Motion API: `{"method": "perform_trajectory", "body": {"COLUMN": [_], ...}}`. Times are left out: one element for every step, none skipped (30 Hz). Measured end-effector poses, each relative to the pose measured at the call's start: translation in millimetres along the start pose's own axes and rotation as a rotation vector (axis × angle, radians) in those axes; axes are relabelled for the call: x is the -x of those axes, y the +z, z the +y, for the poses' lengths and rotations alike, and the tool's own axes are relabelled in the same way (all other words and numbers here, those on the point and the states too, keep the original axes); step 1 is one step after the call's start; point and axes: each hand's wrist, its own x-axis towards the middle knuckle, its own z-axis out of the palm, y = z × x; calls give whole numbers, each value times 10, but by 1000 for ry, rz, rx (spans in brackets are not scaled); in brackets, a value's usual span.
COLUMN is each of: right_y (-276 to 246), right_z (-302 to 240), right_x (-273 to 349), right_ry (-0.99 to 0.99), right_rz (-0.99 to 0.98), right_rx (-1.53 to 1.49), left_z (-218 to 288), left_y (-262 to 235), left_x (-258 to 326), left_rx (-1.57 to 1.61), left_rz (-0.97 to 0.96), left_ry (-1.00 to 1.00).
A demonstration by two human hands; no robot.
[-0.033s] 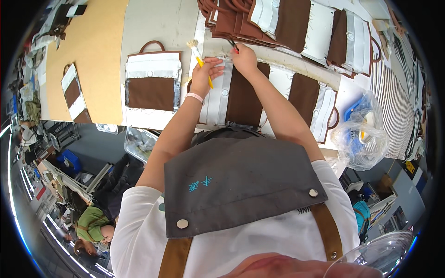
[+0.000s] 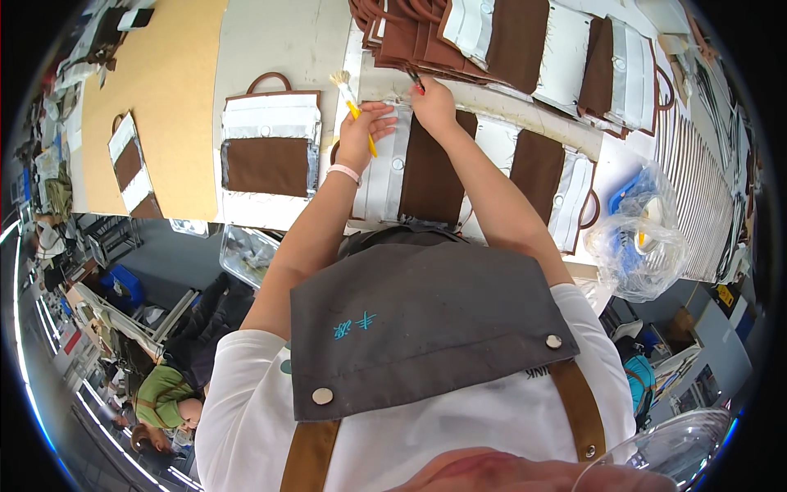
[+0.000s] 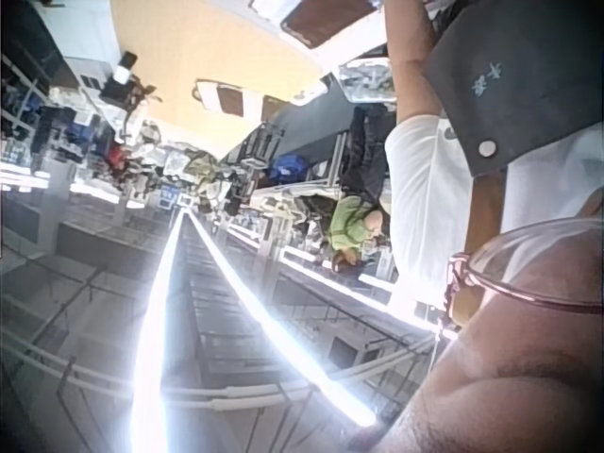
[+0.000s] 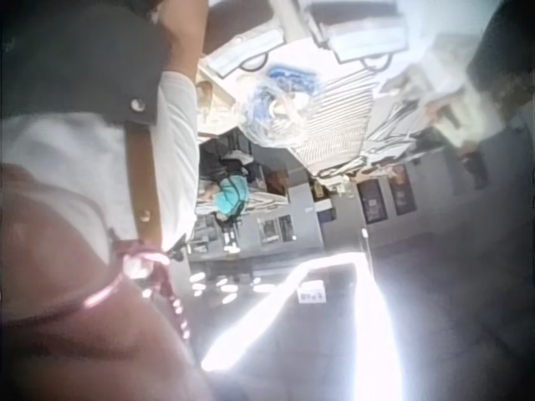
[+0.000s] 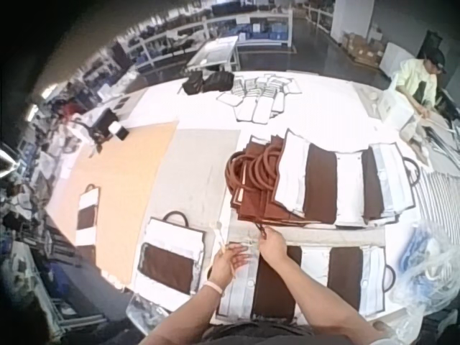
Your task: The person applies adhesive to the edges of brown fabric panels using a brush and then presses them onto white backing sheets. They handle multiple panels sequentially, smoothing them down to ensure adhesion. The person also moves metal trays and stacks of fabric during the process.
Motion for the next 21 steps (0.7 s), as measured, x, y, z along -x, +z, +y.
{"method": "perform_trajectory", "body": {"right_y": [-22,-48,-85,-81,-59,-56,-56,-54,-53,22,59,74,85,94,73,61,71,83,96,110,121], "right_z": [-14,-24,-47,-37,-15,-21,-25,-30,-47,-7,5,-11,-26,-39,-93,-126,-125,-116,-107,-100,-101], "right_x": [7,30,58,87,122,153,189,232,246,272,280,290,294,297,301,300,291,282,271,254,237], "right_ry": [30,59,90,69,47,27,45,62,79,80,51,21,-8,6,20,34,22,12,2,-4,-8], "right_rz": [-21,-42,-61,-95,-129,-162,-178,-193,-205,-139,-128,-119,-111,-136,-163,-189,-192,-194,-197,-204,-212], "right_rx": [-57,-115,-171,-192,-213,-234,-210,-187,-164,-265,-267,-267,-267,-205,-143,-81,-58,-35,-12,7,26], "left_z": [2,3,-1,-5,-6,4,10,4,1,1,6,-1,-8,-14,-14,-15,-19,-20,-19,-13,-16], "left_y": [0,0,6,10,11,18,24,28,34,38,40,31,22,11,-1,-11,-15,-2,8,15,14], "left_x": [2,1,1,0,0,4,11,19,20,18,13,8,3,0,-1,-5,-12,-11,-10,-10,-11], "left_rx": [0,-8,-15,-23,-29,-36,-42,-48,-55,-63,-65,-66,-66,-66,-67,-66,-70,-73,-76,-81,-84], "left_rz": [4,14,22,30,33,36,40,44,46,47,45,45,44,44,45,45,49,53,56,62,68], "left_ry": [0,0,-2,-3,-3,-3,-2,-3,-2,-1,3,5,7,6,5,4,5,6,7,7,7]}}
